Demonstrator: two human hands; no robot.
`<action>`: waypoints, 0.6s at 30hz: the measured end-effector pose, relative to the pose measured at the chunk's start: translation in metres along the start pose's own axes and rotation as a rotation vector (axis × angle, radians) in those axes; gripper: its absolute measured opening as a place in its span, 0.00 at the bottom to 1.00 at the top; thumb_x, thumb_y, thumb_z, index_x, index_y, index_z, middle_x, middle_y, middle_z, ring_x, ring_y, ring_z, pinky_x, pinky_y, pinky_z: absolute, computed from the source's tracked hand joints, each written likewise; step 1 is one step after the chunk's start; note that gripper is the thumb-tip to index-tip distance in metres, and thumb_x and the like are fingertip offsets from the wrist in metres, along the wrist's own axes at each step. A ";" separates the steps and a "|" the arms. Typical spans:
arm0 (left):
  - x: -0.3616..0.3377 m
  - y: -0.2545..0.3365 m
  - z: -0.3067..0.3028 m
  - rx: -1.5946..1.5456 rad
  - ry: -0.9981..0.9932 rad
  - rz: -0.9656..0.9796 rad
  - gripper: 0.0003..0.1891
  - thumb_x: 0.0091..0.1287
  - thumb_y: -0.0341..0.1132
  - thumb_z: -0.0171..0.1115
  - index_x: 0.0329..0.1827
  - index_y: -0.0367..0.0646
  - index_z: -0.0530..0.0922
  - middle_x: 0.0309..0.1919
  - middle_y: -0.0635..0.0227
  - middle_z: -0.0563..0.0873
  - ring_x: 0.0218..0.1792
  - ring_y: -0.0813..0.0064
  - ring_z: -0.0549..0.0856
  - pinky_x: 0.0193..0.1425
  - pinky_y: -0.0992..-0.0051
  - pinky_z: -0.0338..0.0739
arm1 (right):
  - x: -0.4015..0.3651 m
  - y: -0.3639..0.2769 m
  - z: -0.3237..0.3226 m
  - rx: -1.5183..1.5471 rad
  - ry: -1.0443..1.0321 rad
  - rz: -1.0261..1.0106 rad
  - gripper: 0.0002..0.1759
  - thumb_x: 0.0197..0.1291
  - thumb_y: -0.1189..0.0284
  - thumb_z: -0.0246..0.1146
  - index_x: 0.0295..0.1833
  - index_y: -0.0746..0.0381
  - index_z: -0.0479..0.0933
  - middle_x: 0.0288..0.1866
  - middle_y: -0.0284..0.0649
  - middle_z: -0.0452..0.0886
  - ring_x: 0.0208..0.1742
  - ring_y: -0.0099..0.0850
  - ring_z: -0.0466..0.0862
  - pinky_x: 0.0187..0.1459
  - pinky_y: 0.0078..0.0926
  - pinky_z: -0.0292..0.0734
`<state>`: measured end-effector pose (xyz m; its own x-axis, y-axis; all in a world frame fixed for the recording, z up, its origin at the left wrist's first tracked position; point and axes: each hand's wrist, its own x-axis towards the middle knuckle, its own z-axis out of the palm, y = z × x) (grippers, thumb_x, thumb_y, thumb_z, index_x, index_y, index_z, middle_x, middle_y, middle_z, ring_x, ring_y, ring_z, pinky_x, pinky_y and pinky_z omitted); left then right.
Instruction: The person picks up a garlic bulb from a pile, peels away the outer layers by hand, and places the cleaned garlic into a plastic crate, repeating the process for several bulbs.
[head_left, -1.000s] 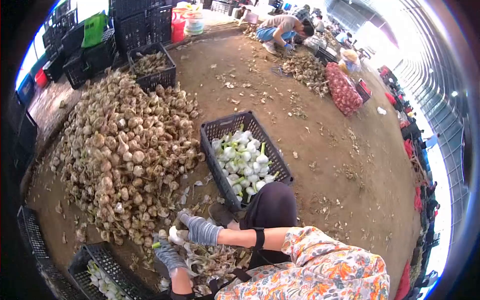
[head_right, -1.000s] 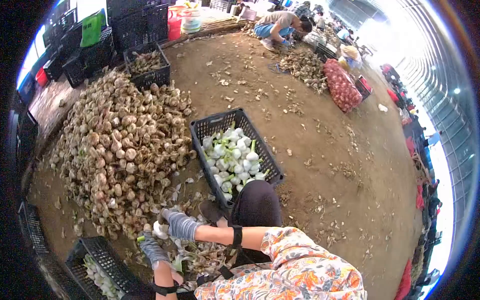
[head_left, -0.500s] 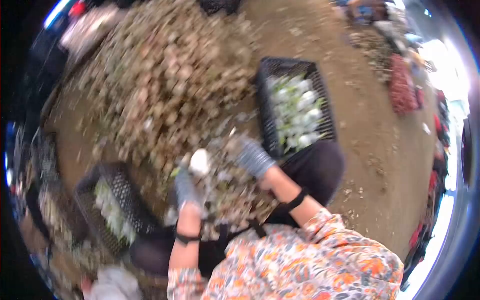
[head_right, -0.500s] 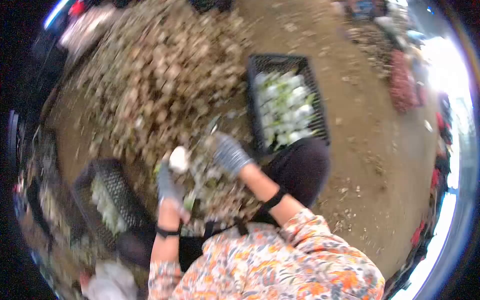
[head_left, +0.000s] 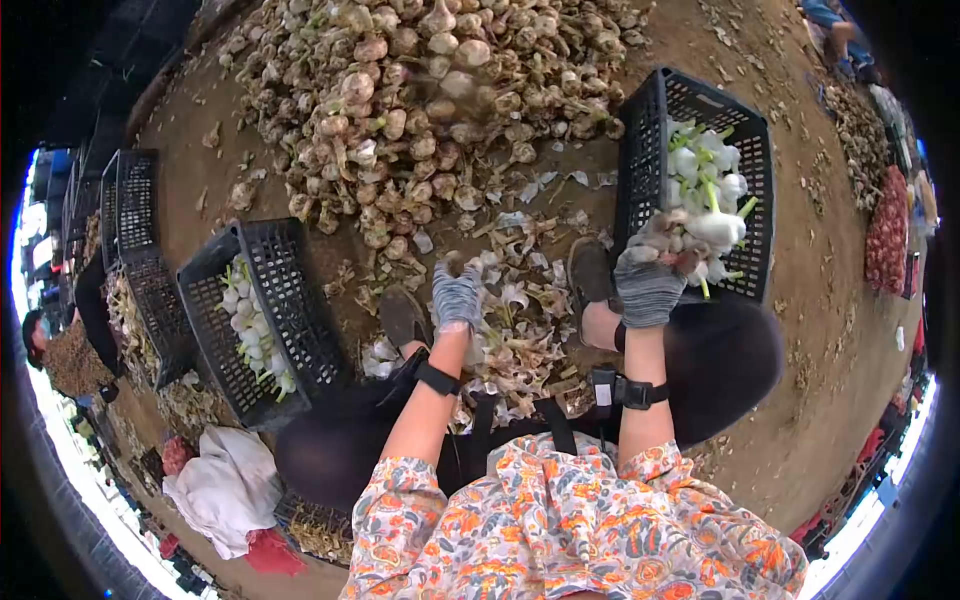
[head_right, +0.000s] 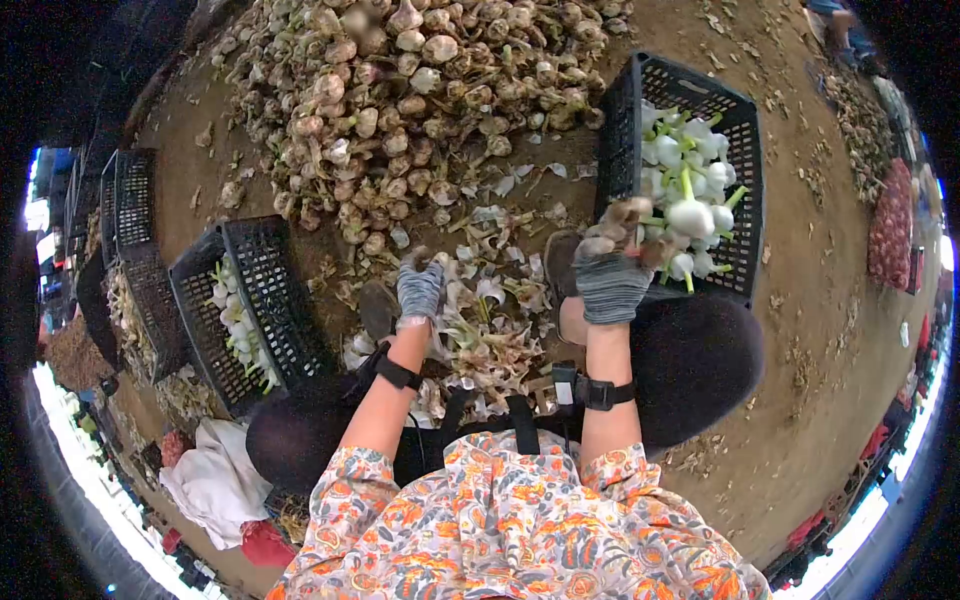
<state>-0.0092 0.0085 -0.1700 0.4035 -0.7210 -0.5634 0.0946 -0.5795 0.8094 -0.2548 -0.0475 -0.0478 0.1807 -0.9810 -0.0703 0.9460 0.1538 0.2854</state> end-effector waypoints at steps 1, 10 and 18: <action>0.013 -0.003 -0.004 0.283 0.089 -0.029 0.23 0.59 0.37 0.61 0.56 0.40 0.69 0.38 0.59 0.80 0.26 0.73 0.77 0.31 0.75 0.74 | 0.005 0.010 0.001 -0.081 0.059 0.011 0.21 0.50 0.63 0.63 0.50 0.61 0.73 0.44 0.39 0.77 0.39 0.28 0.75 0.41 0.26 0.73; 0.121 -0.052 0.004 0.314 -0.019 0.078 0.29 0.59 0.34 0.59 0.63 0.39 0.62 0.55 0.51 0.74 0.51 0.56 0.76 0.57 0.70 0.68 | 0.106 0.051 -0.212 -2.381 0.429 0.337 0.19 0.53 0.67 0.60 0.50 0.63 0.74 0.40 0.45 0.81 0.40 0.36 0.79 0.43 0.29 0.73; 0.160 -0.055 0.018 0.665 -0.196 0.174 0.27 0.59 0.34 0.55 0.62 0.37 0.63 0.51 0.51 0.76 0.49 0.59 0.77 0.60 0.70 0.65 | 0.130 0.069 -0.285 -2.447 0.402 0.792 0.27 0.57 0.57 0.48 0.50 0.69 0.71 0.53 0.57 0.72 0.54 0.49 0.72 0.51 0.37 0.69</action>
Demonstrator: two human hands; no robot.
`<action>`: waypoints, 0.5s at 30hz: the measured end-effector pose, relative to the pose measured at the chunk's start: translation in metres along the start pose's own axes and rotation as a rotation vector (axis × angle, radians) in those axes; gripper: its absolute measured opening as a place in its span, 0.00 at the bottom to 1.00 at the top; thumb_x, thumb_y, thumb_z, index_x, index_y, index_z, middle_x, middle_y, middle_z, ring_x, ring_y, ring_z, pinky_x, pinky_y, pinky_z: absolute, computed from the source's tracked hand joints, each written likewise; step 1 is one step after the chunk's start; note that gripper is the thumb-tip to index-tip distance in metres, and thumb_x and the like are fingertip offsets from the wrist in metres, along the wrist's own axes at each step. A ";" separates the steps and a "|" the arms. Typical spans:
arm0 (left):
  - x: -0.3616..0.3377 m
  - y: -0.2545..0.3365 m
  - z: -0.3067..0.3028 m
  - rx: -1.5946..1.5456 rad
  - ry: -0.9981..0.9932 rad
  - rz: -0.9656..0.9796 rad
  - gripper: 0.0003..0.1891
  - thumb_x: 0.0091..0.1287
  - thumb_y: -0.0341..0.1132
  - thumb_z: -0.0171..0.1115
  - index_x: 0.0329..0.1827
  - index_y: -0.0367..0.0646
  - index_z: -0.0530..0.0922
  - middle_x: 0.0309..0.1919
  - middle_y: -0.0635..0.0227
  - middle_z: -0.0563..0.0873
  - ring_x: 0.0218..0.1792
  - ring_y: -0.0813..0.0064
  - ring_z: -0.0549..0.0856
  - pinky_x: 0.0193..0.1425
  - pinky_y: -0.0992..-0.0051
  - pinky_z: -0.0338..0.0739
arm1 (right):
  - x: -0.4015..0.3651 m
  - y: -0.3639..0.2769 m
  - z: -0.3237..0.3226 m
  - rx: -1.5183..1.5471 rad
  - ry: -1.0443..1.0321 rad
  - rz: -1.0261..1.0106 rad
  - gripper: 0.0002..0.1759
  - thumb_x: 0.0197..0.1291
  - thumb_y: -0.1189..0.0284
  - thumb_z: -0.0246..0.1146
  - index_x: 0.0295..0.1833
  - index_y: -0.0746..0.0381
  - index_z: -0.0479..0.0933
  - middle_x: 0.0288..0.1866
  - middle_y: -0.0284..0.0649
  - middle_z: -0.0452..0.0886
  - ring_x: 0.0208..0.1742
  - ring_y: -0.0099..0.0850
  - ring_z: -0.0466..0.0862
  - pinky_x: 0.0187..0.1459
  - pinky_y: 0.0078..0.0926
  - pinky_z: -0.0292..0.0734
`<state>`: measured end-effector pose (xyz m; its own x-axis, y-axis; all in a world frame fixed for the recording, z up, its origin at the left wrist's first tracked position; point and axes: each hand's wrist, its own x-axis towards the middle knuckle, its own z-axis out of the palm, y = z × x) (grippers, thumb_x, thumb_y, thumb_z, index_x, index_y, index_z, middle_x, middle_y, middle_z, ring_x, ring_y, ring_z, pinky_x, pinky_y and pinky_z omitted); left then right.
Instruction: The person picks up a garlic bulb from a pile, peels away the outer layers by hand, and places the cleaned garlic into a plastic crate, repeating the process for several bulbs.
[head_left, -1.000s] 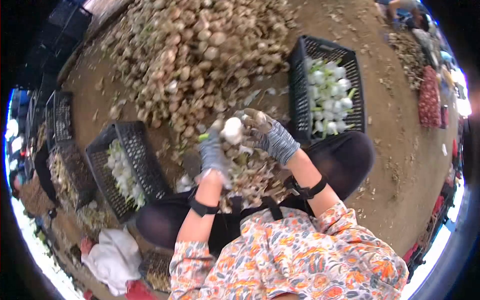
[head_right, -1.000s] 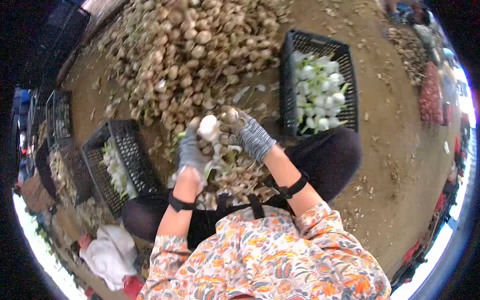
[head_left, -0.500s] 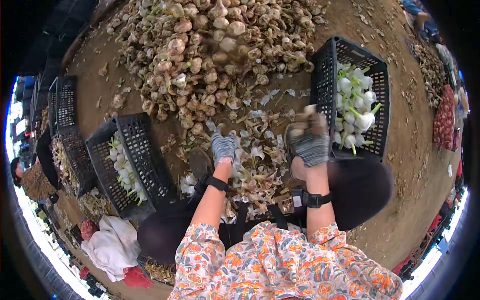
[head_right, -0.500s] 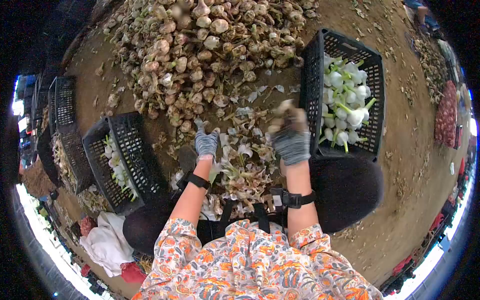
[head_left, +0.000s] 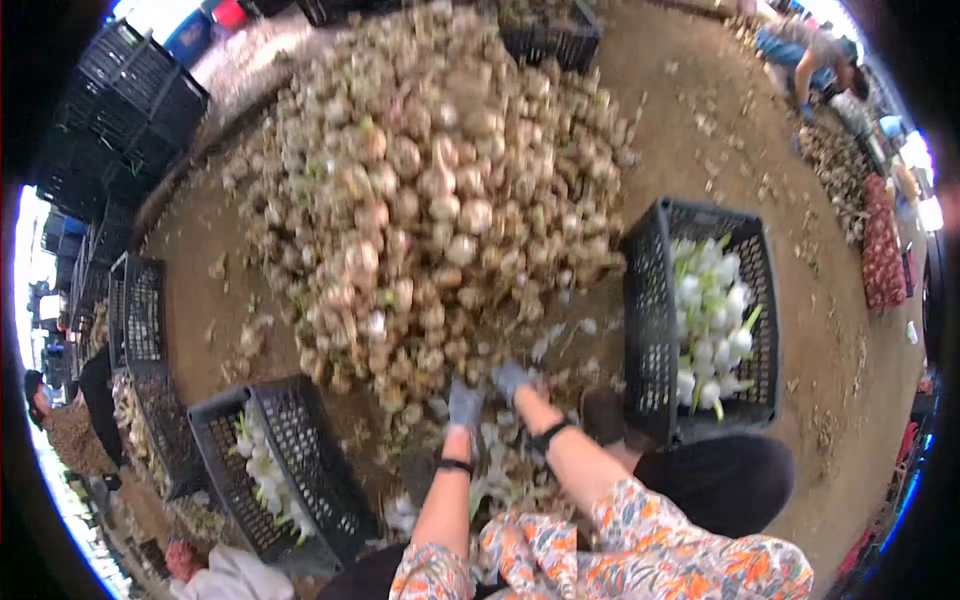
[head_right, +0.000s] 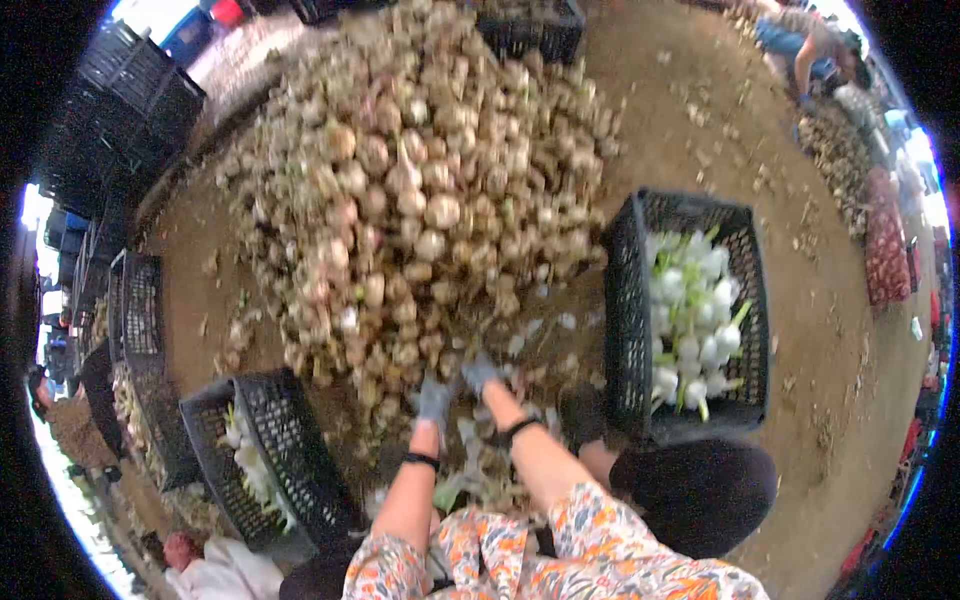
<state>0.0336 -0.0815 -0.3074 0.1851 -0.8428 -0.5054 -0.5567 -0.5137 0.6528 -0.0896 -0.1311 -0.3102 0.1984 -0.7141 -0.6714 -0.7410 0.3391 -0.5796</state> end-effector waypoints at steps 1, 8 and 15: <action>-0.002 -0.006 0.004 -0.037 0.021 0.024 0.30 0.58 0.39 0.58 0.62 0.36 0.61 0.53 0.51 0.75 0.51 0.59 0.75 0.60 0.70 0.65 | -0.015 -0.003 -0.004 0.080 -0.006 0.055 0.29 0.55 0.54 0.51 0.49 0.70 0.71 0.52 0.55 0.73 0.52 0.48 0.73 0.50 0.37 0.69; -0.085 0.065 -0.029 -0.958 -0.123 0.155 0.41 0.42 0.22 0.73 0.61 0.39 0.60 0.51 0.62 0.74 0.47 0.71 0.76 0.51 0.72 0.74 | -0.054 0.034 -0.003 0.747 0.311 -0.130 0.16 0.56 0.65 0.62 0.41 0.69 0.76 0.35 0.36 0.81 0.34 0.21 0.75 0.38 0.22 0.71; -0.177 0.173 -0.106 -0.967 -0.069 0.297 0.36 0.46 0.22 0.70 0.59 0.40 0.64 0.50 0.65 0.75 0.48 0.73 0.76 0.53 0.74 0.73 | -0.203 -0.082 -0.134 0.440 0.269 -0.415 0.17 0.58 0.63 0.59 0.40 0.69 0.76 0.31 0.44 0.81 0.33 0.27 0.75 0.38 0.28 0.71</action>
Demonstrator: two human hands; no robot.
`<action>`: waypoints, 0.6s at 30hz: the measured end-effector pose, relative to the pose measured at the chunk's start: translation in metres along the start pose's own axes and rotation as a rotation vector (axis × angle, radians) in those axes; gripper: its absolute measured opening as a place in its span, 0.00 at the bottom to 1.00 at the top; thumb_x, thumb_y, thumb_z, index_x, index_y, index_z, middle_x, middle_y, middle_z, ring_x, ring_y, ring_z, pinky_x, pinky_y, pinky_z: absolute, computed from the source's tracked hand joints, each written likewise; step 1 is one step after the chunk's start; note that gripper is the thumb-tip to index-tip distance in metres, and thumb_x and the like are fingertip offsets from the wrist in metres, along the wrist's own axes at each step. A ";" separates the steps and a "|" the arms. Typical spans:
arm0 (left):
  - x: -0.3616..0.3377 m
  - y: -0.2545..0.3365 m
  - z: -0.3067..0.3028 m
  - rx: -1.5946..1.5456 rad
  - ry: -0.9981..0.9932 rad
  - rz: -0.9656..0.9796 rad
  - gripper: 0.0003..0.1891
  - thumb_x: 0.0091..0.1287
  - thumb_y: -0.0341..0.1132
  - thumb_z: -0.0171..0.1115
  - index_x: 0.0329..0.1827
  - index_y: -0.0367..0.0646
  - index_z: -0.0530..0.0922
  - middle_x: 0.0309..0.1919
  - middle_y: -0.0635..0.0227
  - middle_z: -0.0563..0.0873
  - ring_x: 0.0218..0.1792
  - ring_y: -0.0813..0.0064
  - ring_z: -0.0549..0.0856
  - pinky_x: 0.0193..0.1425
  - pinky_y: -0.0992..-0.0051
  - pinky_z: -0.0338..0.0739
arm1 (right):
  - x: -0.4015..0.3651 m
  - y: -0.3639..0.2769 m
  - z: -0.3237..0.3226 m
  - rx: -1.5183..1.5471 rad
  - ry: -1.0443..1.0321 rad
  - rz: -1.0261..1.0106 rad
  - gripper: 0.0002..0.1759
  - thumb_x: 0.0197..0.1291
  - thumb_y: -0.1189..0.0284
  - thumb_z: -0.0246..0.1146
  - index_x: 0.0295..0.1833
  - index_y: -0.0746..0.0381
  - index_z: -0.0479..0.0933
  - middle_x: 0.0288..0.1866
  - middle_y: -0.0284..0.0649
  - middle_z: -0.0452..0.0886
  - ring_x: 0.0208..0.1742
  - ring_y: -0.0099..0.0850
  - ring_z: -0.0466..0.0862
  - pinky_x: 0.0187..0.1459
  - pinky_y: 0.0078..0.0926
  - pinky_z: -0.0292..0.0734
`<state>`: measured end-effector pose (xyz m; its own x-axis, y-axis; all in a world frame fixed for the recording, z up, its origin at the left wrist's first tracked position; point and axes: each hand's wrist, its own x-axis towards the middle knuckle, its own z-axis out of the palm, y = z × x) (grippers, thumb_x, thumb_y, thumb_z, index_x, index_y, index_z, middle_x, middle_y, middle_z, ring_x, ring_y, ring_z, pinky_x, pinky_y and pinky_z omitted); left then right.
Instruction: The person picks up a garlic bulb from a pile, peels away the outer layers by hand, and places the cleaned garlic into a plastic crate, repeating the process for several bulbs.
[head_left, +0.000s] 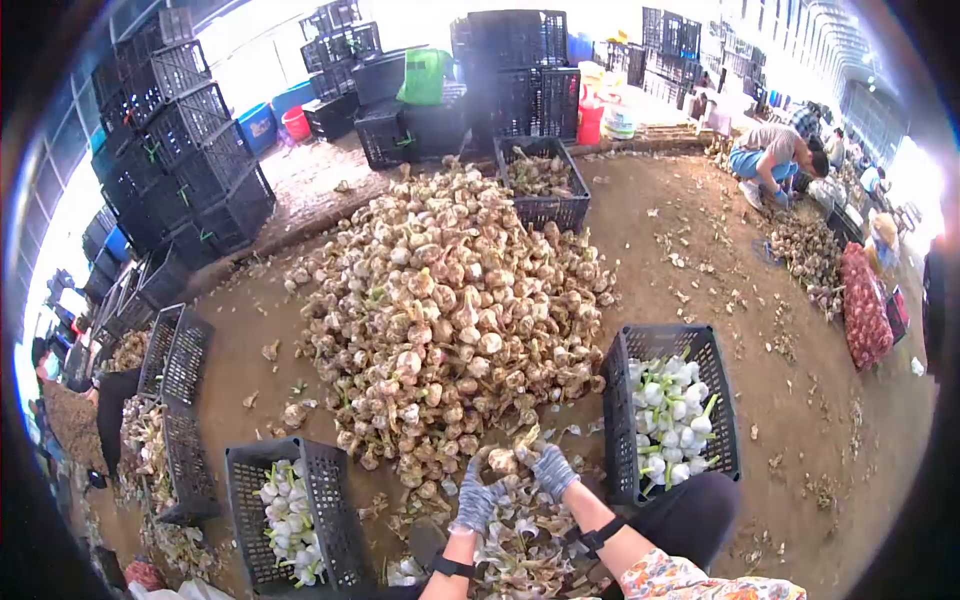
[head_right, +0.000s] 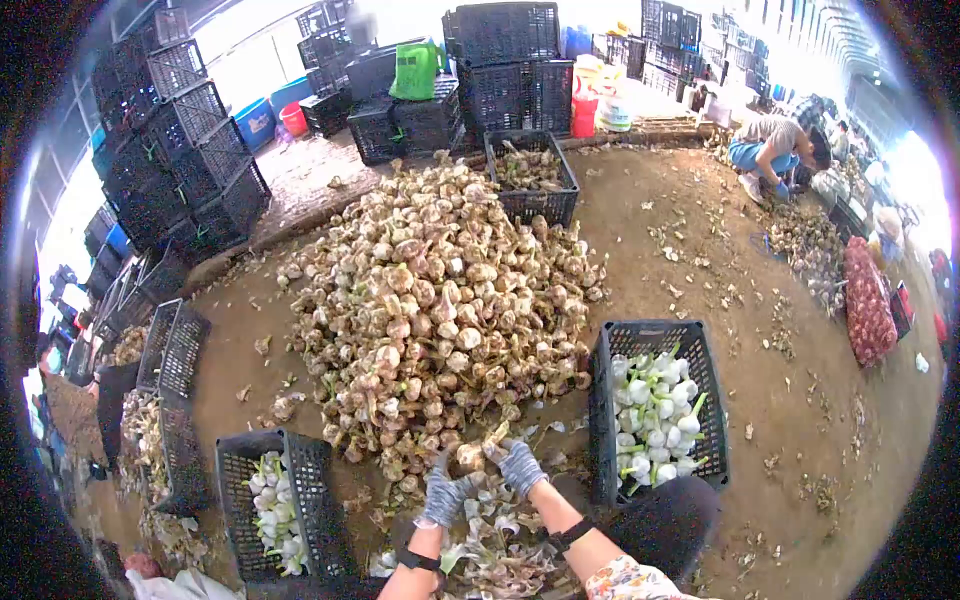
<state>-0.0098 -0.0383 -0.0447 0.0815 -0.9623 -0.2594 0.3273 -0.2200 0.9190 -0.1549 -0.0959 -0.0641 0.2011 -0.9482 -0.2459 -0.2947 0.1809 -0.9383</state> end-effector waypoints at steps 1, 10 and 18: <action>-0.006 0.023 0.007 0.057 -0.001 -0.020 0.35 0.46 0.23 0.70 0.59 0.40 0.64 0.50 0.65 0.75 0.48 0.74 0.76 0.54 0.74 0.72 | -0.002 0.001 -0.007 -0.204 -0.004 -0.263 0.18 0.57 0.63 0.60 0.40 0.70 0.75 0.32 0.47 0.80 0.33 0.33 0.77 0.37 0.30 0.71; -0.043 0.115 0.027 0.008 -0.118 0.251 0.40 0.43 0.36 0.75 0.60 0.41 0.64 0.49 0.66 0.76 0.49 0.73 0.76 0.54 0.73 0.72 | -0.050 -0.133 -0.047 -0.143 -0.139 -0.452 0.13 0.56 0.73 0.59 0.46 0.68 0.75 0.38 0.50 0.80 0.41 0.37 0.79 0.43 0.30 0.74; -0.055 0.153 0.013 -0.203 -0.159 0.064 0.34 0.49 0.31 0.70 0.60 0.42 0.64 0.52 0.64 0.74 0.51 0.72 0.75 0.55 0.73 0.72 | -0.058 -0.170 -0.046 0.210 -0.287 -0.285 0.20 0.57 0.68 0.60 0.51 0.70 0.72 0.40 0.35 0.79 0.39 0.19 0.75 0.43 0.19 0.73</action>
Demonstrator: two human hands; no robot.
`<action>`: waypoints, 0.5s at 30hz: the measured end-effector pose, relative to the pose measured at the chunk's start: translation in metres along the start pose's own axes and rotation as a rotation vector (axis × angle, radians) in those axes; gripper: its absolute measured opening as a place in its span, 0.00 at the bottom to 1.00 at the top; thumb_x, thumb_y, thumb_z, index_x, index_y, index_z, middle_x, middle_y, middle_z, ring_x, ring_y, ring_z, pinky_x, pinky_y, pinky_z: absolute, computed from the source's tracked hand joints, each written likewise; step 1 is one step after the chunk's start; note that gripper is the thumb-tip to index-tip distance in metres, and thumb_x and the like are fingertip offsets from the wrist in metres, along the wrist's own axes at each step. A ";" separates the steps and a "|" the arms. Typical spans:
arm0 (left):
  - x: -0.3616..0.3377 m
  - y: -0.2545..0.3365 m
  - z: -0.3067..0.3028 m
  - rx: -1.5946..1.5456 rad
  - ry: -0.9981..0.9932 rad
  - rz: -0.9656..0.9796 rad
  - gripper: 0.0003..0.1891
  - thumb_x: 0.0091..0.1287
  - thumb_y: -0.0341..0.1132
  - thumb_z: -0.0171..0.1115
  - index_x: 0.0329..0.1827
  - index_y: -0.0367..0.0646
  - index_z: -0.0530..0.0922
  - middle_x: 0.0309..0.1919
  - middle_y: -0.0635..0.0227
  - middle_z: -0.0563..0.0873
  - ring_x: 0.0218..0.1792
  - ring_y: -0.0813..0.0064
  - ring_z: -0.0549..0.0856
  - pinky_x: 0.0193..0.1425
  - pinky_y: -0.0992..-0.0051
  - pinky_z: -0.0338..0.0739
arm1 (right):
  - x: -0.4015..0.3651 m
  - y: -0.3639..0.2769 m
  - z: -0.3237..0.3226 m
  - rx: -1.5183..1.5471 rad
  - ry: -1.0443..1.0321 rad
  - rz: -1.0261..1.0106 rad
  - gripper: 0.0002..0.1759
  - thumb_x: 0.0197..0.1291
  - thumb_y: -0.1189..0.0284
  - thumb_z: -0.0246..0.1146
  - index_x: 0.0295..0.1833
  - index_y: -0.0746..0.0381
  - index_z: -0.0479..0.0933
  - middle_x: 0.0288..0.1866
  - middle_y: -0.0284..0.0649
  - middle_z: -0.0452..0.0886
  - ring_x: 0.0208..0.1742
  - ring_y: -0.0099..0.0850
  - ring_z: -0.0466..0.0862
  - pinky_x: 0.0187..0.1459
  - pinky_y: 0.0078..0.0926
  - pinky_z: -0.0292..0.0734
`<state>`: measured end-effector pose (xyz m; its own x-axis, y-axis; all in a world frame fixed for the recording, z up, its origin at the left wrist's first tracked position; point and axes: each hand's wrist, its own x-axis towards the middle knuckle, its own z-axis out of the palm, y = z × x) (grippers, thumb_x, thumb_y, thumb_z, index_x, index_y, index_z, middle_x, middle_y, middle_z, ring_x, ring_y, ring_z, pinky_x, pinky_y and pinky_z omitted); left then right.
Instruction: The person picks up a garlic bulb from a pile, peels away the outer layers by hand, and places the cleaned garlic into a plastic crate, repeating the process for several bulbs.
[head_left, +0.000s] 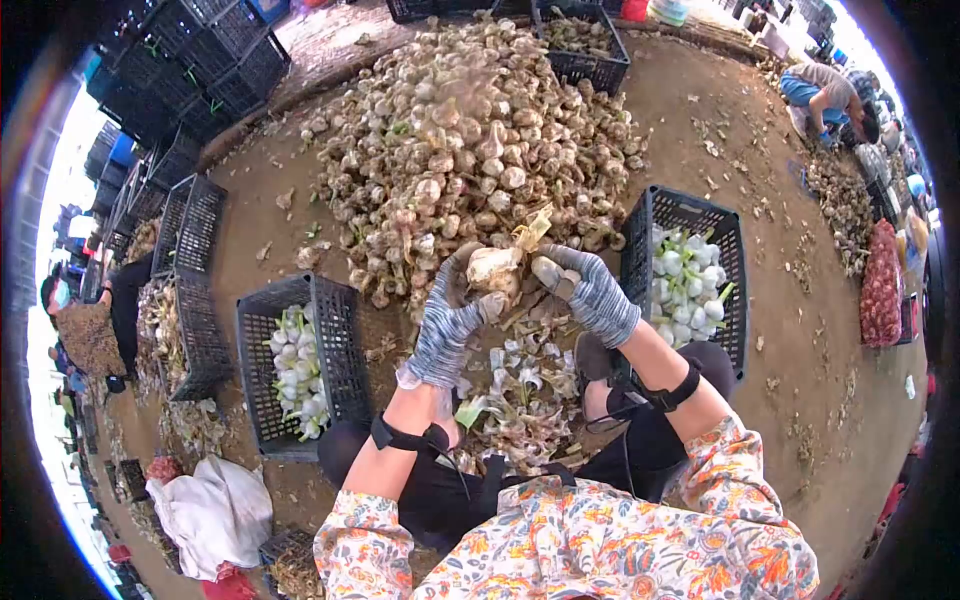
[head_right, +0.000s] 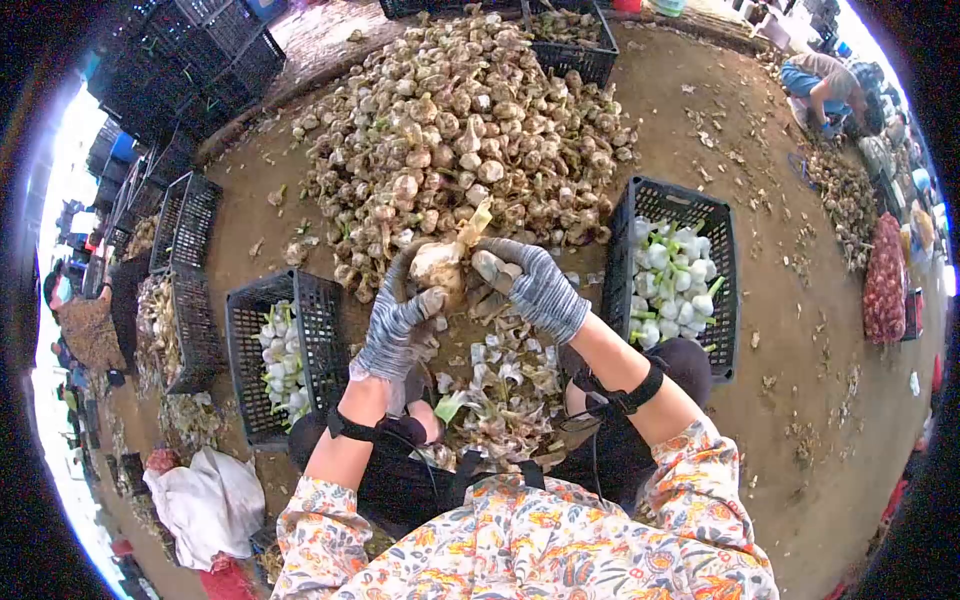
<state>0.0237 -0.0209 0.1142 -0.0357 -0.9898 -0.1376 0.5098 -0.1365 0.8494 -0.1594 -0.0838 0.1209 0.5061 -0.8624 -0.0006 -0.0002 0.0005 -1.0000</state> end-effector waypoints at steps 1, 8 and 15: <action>0.001 -0.001 0.000 0.050 0.014 0.043 0.35 0.49 0.30 0.70 0.60 0.42 0.63 0.53 0.65 0.73 0.52 0.72 0.75 0.56 0.73 0.72 | 0.001 -0.004 0.003 0.060 -0.007 -0.072 0.21 0.56 0.66 0.61 0.51 0.69 0.73 0.41 0.36 0.79 0.40 0.19 0.76 0.44 0.20 0.73; 0.013 -0.025 0.001 0.384 0.019 0.334 0.36 0.44 0.28 0.74 0.58 0.42 0.64 0.53 0.66 0.73 0.52 0.72 0.75 0.56 0.71 0.72 | 0.008 -0.002 0.000 0.027 0.069 0.113 0.19 0.52 0.67 0.66 0.46 0.68 0.76 0.35 0.35 0.81 0.35 0.18 0.76 0.38 0.20 0.74; 0.012 -0.020 0.001 0.234 -0.047 0.287 0.32 0.52 0.31 0.68 0.60 0.40 0.64 0.52 0.64 0.73 0.52 0.72 0.75 0.57 0.72 0.72 | 0.004 0.005 -0.006 0.057 0.090 0.256 0.14 0.48 0.72 0.65 0.39 0.69 0.77 0.27 0.35 0.80 0.26 0.19 0.75 0.29 0.20 0.73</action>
<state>0.0125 -0.0298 0.0958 0.0377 -0.9891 0.1426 0.2947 0.1473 0.9442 -0.1625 -0.0907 0.1161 0.4172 -0.8721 -0.2556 -0.0683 0.2504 -0.9657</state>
